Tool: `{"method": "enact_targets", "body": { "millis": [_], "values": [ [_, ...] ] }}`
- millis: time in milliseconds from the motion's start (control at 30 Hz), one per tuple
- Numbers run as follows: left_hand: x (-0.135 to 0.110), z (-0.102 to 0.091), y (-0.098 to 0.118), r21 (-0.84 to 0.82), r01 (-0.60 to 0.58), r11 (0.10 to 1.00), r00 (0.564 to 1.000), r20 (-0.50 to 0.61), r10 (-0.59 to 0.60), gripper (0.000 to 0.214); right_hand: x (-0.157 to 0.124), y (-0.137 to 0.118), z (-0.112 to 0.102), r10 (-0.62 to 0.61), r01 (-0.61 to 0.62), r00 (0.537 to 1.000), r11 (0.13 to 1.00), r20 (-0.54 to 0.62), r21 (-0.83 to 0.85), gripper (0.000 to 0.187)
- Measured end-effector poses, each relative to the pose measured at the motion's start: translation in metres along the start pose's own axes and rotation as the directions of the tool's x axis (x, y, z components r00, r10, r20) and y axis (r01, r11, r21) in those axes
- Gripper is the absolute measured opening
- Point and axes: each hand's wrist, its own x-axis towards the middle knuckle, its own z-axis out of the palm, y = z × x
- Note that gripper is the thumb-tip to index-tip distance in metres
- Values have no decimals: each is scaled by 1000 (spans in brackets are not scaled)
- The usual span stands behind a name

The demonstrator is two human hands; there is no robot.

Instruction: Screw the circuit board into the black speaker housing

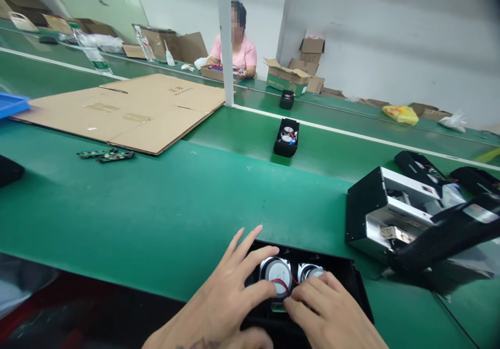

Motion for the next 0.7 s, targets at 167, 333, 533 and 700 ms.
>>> {"method": "enact_targets", "body": {
  "millis": [167,333,533,700],
  "values": [
    [9,8,2,99,-84,992,994,72,77,38,4,2,-4,-2,-4,995,999,99,54,29],
    [21,-6,9,69,-103,992,986,141,92,19,-4,6,-2,83,-105,981,987,173,123,22],
    [15,10,4,114,-145,983,984,118,132,21,-10,6,2,57,-78,987,987,151,139,23],
    [11,17,4,167,-147,975,988,64,138,8,-8,-2,-3,132,-157,975,978,177,134,30]
  ]
}}
